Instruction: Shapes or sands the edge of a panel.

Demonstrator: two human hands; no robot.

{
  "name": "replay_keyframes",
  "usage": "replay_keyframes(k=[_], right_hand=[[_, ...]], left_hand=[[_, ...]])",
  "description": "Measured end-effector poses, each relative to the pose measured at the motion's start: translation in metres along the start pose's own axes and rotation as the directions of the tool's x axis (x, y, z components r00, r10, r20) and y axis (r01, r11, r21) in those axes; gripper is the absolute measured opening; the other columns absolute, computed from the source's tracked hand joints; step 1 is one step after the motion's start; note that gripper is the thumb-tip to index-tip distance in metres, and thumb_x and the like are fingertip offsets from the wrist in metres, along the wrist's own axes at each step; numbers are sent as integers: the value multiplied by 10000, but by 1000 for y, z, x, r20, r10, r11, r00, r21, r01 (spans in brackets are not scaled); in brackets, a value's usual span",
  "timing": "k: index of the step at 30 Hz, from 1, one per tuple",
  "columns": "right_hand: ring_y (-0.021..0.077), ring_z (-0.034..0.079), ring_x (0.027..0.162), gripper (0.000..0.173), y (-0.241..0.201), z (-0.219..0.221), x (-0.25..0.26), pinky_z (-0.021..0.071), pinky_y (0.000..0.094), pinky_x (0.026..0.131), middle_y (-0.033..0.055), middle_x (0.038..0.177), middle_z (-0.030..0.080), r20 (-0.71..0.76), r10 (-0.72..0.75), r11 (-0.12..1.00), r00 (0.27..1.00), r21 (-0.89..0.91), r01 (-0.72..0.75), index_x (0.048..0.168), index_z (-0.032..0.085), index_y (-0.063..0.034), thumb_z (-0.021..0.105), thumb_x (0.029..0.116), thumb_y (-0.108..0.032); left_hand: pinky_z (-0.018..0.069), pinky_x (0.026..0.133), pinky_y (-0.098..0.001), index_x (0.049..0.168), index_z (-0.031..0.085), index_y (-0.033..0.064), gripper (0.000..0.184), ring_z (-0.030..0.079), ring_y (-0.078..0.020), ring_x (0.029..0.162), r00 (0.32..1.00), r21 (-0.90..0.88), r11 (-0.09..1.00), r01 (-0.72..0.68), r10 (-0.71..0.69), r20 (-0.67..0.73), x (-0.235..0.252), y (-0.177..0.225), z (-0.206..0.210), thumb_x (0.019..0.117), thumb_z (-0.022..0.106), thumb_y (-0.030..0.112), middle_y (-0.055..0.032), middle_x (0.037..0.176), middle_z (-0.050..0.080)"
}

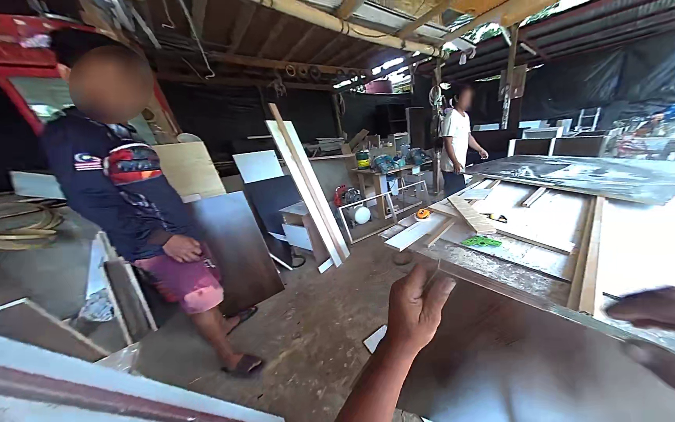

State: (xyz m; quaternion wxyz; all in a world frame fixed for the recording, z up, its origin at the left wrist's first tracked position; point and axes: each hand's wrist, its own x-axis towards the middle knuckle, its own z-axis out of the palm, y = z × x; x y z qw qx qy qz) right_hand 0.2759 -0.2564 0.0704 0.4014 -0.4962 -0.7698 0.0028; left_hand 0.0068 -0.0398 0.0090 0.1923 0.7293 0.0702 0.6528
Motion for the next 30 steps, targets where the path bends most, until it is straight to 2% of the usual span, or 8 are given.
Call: replay_keyframes(k=[2,3,5,8,14,22,26,30], right_hand=[[146,682,1036,286,-9,24,36,614,361,888,59,1154,678,23,-85,993,996,83,83,1190,669,-79,660,972,-263],[112,688,1008,274,-16,34,51,622,328,861,13,1135,683,28,-94,988,995,122,90,1181,669,-112,667,970,-286],[74,684,964,271,-33,45,74,617,282,824,-31,1097,681,67,-73,988,995,142,63,1167,662,-142,683,957,-312],[24,660,925,281,-49,51,96,587,215,788,-77,1063,674,113,-1,999,994,54,-6,1155,670,-189,696,925,-349],[23,638,815,181,-52,48,110,559,202,710,-85,928,661,220,106,993,970,26,-115,1007,649,-202,749,868,-261],[38,615,709,191,-53,24,107,521,202,619,-60,821,648,365,212,972,907,18,-235,956,623,-177,765,898,-291],[30,519,606,175,-57,17,99,422,184,518,-62,748,573,365,224,972,904,-15,-235,854,598,-177,723,932,-271],[39,525,587,152,-58,17,93,429,199,504,-59,723,572,319,248,967,915,-24,-253,901,581,-178,715,928,-245]], left_hand=[[554,651,-220,1015,659,-6,406,623,-25,705,999,7,1000,7,-7,38,-4,9,3,1046,577,390,-5,807,665],[559,658,-227,1027,654,-7,413,629,-30,716,998,9,1000,9,-10,58,-6,13,4,1047,573,397,-12,820,669],[581,695,-242,1055,647,-13,423,654,-44,761,995,7,1000,15,-15,97,-10,21,4,1044,575,404,-27,862,686],[597,720,-267,1065,635,-17,399,674,-70,790,992,-26,1000,3,0,129,-13,26,6,1044,585,378,-47,877,691],[574,668,-267,1032,647,5,394,643,-70,732,991,-27,1000,-14,17,134,-15,29,16,1039,589,395,-35,830,666],[562,643,-269,1020,663,24,413,636,-71,716,984,-55,998,-16,26,177,-15,34,35,1030,593,431,-27,812,661],[556,643,-266,1022,668,22,429,635,-70,720,981,-60,998,-34,45,187,-13,34,43,1033,583,442,-29,814,664],[560,652,-260,1035,672,10,433,639,-67,725,978,-78,996,-42,57,202,-11,34,48,1035,582,434,-36,822,670]])
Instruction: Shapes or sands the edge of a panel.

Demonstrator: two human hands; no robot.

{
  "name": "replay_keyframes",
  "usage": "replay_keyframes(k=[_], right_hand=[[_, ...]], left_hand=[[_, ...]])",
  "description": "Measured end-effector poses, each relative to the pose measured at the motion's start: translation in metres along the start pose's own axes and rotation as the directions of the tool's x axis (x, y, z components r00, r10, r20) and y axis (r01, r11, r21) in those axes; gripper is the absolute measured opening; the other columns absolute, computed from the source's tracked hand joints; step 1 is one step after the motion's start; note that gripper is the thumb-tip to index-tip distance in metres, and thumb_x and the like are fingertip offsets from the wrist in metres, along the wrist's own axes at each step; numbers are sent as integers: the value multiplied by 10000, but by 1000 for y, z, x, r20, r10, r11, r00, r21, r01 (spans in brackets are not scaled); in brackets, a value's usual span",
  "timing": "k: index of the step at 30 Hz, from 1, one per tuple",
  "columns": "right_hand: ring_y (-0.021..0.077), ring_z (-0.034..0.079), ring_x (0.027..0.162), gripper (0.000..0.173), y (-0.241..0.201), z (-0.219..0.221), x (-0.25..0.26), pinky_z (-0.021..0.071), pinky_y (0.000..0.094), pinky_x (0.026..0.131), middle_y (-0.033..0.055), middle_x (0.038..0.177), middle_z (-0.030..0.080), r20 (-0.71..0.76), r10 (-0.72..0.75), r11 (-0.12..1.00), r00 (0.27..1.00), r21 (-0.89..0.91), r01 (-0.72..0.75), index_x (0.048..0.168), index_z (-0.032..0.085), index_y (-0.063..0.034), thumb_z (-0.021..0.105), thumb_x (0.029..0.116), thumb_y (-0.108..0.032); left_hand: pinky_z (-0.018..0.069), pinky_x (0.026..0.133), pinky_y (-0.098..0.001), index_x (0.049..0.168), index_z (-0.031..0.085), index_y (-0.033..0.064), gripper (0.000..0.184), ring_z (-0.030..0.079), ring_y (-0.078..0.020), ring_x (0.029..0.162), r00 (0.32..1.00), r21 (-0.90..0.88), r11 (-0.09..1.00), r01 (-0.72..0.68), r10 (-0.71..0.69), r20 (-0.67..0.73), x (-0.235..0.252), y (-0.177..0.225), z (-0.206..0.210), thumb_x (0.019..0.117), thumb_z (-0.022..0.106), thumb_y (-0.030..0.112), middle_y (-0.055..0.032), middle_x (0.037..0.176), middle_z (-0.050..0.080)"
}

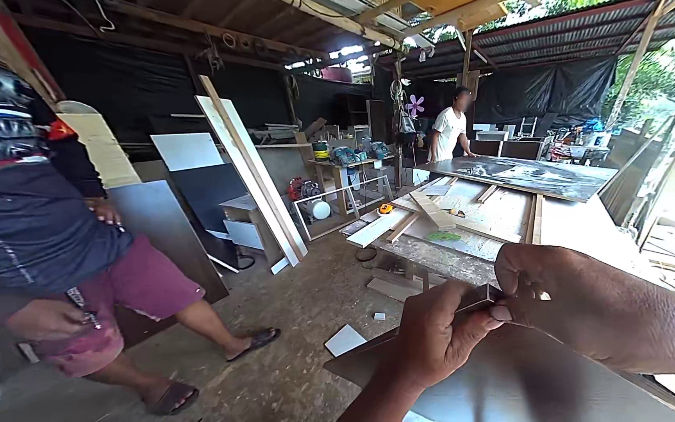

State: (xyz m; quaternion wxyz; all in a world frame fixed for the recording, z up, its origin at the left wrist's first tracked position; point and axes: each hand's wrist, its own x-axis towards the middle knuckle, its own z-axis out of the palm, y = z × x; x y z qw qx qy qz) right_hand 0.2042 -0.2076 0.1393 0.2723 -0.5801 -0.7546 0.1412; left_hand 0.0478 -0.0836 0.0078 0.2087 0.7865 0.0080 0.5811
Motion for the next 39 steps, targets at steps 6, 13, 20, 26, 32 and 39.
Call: replay_keyframes(k=[6,13,20,26,32,39], right_hand=[[9,624,757,218,4,4,-2,542,190,660,-89,876,643,-128,-27,996,991,-86,16,1066,612,-196,717,883,-251],[7,630,755,135,-3,-7,-2,537,189,656,-92,867,663,-47,62,994,997,-88,-66,980,637,-210,729,885,-232],[18,607,735,133,-9,-14,-2,511,193,642,-71,859,637,66,99,991,993,-95,-92,980,602,-184,712,911,-212],[25,540,609,102,-14,-9,-4,435,201,520,-76,731,588,35,78,993,996,-89,-75,868,599,-194,675,937,-187],[-17,662,799,96,-5,-8,-7,575,178,716,-115,884,696,-145,-102,981,984,-177,76,992,678,-214,676,897,-223],[-84,623,750,96,-3,-20,-5,555,140,648,-187,796,656,-83,-327,879,941,-392,270,825,694,-277,628,894,-280]], left_hand=[[566,655,-264,1035,678,16,443,648,-66,734,1000,14,1000,9,-9,8,5,-3,4,1035,575,447,-32,831,679],[563,655,-275,1030,675,25,410,640,-75,730,1000,12,1000,18,-18,9,5,3,8,1026,602,429,-30,826,669],[567,659,-277,1031,680,22,418,654,-79,748,1000,20,1000,8,-8,5,2,7,11,1025,600,432,-36,835,681],[557,649,-265,1024,686,26,432,646,-69,733,1000,36,999,4,-4,-12,2,4,10,1029,587,446,-30,823,678],[573,665,-269,1042,687,37,416,665,-68,761,1000,29,1000,9,-9,4,5,2,8,1021,605,444,-23,852,694],[565,660,-275,1032,685,40,409,660,-71,754,1000,34,999,5,-5,5,5,4,10,1021,606,441,-25,842,687]])
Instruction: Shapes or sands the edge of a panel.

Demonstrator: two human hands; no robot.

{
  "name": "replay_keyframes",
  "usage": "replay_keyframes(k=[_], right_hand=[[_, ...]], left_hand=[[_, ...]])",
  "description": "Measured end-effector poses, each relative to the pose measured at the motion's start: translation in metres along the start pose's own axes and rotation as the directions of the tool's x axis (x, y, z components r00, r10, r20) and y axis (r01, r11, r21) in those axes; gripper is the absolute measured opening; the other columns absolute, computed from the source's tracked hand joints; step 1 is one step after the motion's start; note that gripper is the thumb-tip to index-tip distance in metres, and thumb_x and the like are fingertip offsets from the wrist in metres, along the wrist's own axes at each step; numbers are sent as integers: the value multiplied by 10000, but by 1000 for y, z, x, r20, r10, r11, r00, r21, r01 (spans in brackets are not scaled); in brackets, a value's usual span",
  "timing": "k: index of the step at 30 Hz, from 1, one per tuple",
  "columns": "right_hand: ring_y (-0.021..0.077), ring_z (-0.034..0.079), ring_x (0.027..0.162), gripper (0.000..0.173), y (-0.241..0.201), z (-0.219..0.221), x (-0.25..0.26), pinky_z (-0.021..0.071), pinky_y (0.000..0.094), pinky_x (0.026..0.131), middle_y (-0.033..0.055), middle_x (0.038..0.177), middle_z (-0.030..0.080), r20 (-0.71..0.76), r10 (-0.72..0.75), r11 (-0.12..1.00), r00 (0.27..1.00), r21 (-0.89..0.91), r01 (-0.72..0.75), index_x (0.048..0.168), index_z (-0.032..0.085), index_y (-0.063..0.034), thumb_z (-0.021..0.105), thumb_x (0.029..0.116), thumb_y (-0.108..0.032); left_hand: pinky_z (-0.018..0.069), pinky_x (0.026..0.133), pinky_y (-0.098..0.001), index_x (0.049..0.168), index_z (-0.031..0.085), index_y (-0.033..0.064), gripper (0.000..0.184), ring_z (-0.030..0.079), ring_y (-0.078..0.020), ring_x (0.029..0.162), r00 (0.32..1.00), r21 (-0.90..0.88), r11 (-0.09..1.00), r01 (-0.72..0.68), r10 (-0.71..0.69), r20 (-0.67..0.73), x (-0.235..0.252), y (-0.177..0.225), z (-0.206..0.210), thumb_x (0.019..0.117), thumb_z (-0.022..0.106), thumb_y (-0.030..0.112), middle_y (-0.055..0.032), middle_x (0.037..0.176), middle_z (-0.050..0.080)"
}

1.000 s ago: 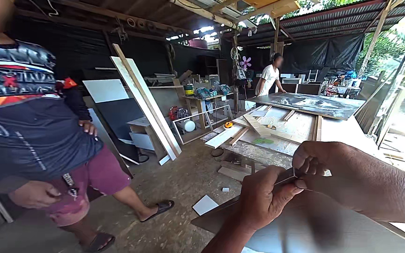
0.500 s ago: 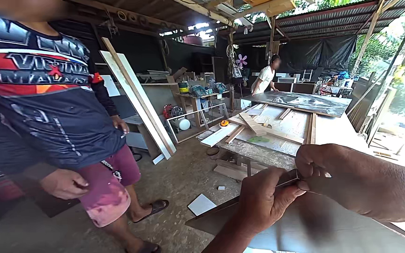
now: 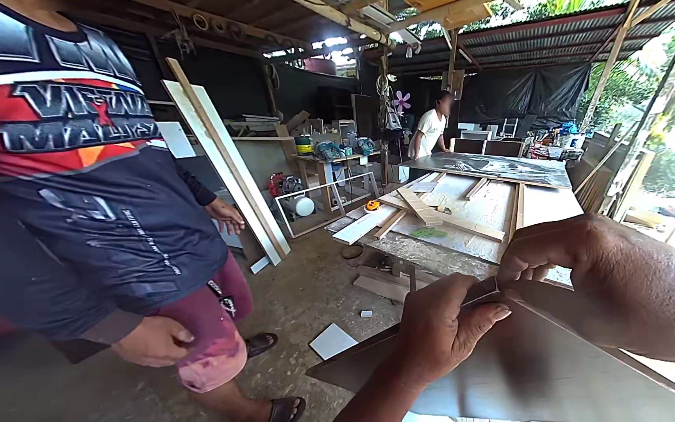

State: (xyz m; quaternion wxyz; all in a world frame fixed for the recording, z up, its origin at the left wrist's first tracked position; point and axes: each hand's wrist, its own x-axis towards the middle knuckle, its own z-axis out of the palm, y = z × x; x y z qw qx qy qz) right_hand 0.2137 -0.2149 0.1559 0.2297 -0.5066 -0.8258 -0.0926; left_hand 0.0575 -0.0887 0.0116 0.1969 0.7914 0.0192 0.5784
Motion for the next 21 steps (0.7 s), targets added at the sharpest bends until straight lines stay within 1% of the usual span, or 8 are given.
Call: replay_keyframes(k=[4,6,8,12,15,18,20,21], right_hand=[[-57,623,730,88,2,-2,3,557,162,618,-170,790,653,43,36,998,998,46,-38,801,688,-274,658,879,-247],[-41,631,702,89,2,-5,5,563,174,594,-163,777,666,73,85,991,994,100,-92,794,704,-276,678,873,-245],[-22,648,686,89,4,-8,6,572,188,583,-149,777,696,113,130,978,985,150,-146,809,731,-270,692,887,-254],[-19,658,679,89,2,-11,7,579,193,578,-147,780,711,137,174,969,975,153,-194,807,730,-274,699,891,-275],[-40,646,668,95,1,-10,7,566,182,567,-160,756,702,111,153,980,982,111,-165,796,727,-281,695,885,-287],[-86,617,669,112,-4,-7,8,543,158,559,-195,728,662,60,76,997,995,-21,-75,760,693,-303,657,863,-281],[-97,590,671,129,-7,-3,8,514,157,553,-201,720,628,32,9,994,999,-114,-6,733,646,-299,624,855,-264],[-95,585,673,120,-9,0,8,508,161,556,-196,719,615,20,-19,987,1000,-161,22,739,628,-289,609,854,-258]], left_hand=[[571,668,-272,1038,689,44,416,669,-70,770,1000,11,1000,2,-2,0,2,-3,1,1022,601,450,-23,853,695],[564,662,-267,1039,690,43,418,662,-67,759,1000,11,1000,2,-2,1,2,-3,2,1023,599,451,-21,845,691],[567,661,-267,1043,687,43,409,663,-66,758,1000,4,1000,-3,3,6,2,-2,2,1023,602,443,-21,847,691],[568,660,-265,1039,687,40,411,661,-66,758,1000,-11,1000,-13,14,7,3,-3,3,1022,604,442,-21,841,687],[571,660,-269,1041,688,41,412,668,-66,765,1000,-16,1000,-16,16,4,3,-4,3,1021,605,444,-21,850,694],[573,665,-271,1039,691,44,412,671,-67,773,1000,-14,1000,-16,16,1,2,-4,2,1022,603,446,-23,855,697],[575,668,-274,1046,693,43,423,674,-69,778,1000,-2,1000,-18,18,-1,2,-4,2,1026,593,453,-24,861,701],[576,671,-274,1051,694,43,434,675,-67,778,1000,7,1000,-18,18,-3,2,-4,2,1028,584,462,-23,861,703]])
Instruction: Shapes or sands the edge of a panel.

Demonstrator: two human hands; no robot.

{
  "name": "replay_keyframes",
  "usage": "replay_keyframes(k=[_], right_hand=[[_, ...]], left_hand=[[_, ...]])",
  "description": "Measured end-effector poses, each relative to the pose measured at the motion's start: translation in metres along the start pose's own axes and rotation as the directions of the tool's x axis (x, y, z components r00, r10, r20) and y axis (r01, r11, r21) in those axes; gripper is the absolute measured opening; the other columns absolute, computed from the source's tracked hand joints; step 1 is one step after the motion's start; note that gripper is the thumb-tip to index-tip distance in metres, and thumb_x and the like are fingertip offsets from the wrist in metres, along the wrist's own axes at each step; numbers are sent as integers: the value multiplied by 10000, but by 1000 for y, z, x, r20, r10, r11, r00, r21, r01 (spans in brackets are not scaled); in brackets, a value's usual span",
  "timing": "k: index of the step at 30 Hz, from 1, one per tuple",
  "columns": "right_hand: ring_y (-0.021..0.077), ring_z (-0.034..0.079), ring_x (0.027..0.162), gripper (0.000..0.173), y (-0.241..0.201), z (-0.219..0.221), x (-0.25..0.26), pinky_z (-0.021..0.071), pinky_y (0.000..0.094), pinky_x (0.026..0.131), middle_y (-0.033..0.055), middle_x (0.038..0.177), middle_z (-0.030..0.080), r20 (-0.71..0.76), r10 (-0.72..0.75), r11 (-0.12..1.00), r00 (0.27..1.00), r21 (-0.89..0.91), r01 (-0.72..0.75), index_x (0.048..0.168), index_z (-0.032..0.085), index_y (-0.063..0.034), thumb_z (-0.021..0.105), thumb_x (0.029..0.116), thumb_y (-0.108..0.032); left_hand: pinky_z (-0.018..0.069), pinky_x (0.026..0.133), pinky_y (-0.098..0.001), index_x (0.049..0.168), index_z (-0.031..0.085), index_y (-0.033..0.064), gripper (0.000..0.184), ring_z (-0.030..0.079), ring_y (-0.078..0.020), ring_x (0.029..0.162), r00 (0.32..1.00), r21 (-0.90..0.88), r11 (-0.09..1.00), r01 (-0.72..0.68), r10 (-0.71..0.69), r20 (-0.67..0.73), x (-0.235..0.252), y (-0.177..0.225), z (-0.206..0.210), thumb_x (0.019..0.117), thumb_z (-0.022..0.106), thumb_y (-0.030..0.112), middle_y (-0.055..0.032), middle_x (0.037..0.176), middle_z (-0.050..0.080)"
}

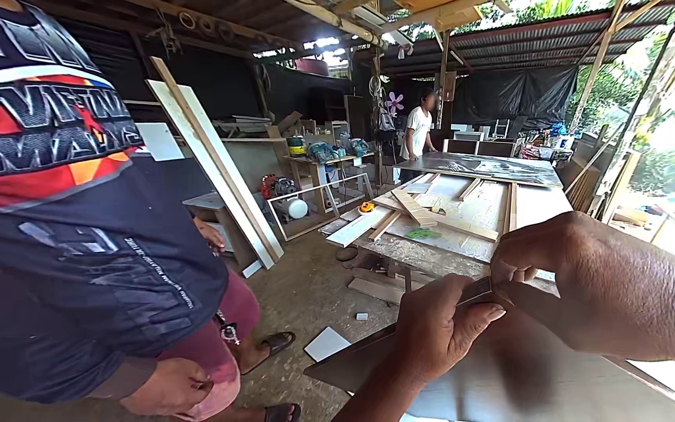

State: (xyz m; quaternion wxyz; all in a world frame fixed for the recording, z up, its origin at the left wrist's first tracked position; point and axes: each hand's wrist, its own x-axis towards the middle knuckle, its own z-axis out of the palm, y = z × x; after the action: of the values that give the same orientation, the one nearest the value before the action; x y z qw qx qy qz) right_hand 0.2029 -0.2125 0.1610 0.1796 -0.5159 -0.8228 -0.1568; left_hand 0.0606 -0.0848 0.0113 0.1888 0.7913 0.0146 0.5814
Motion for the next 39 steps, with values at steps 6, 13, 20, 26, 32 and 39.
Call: replay_keyframes(k=[6,13,20,26,32,39], right_hand=[[-25,586,636,25,-13,7,-1,493,220,513,-145,701,578,-77,-72,981,994,-188,56,829,613,-244,596,837,-261],[56,543,580,41,-21,17,2,426,266,473,-100,654,511,-135,-112,952,984,-298,68,828,575,-207,599,810,-235],[43,528,560,70,-9,25,1,432,260,465,-92,645,517,-229,-94,975,969,-217,43,811,586,-190,539,858,-168],[-49,573,703,193,5,20,-3,495,170,564,-124,817,606,-197,-43,998,979,-57,33,869,707,-213,520,915,-210],[-39,628,738,91,25,7,-11,570,180,647,-130,836,652,-158,20,987,987,162,6,972,644,-199,557,957,-180],[163,696,778,205,92,-9,-76,638,357,704,28,971,685,-609,351,887,711,460,-44,1211,587,-89,485,1036,-62]], left_hand=[[570,663,-263,1045,696,45,461,670,-62,768,1000,22,1000,13,-13,-15,-1,-1,-2,1029,567,488,-21,850,699],[569,660,-272,1037,692,51,457,669,-65,764,1000,37,999,14,-13,-21,0,-3,-4,1039,546,485,-16,854,698],[553,636,-271,1028,692,56,448,652,-66,735,1000,37,999,14,-14,-10,0,2,-3,1028,569,486,-15,826,681],[567,643,-273,1035,697,54,430,659,-66,737,1000,34,999,29,-28,-13,5,-7,-3,1024,587,470,-12,834,689],[594,678,-284,1054,696,49,419,682,-64,771,999,9,1000,24,-24,-27,5,-12,-5,1029,586,452,-11,864,710],[588,729,-224,1084,665,31,403,664,-19,794,997,-38,999,-7,4,-78,3,-37,-33,1046,568,420,18,883,696]])
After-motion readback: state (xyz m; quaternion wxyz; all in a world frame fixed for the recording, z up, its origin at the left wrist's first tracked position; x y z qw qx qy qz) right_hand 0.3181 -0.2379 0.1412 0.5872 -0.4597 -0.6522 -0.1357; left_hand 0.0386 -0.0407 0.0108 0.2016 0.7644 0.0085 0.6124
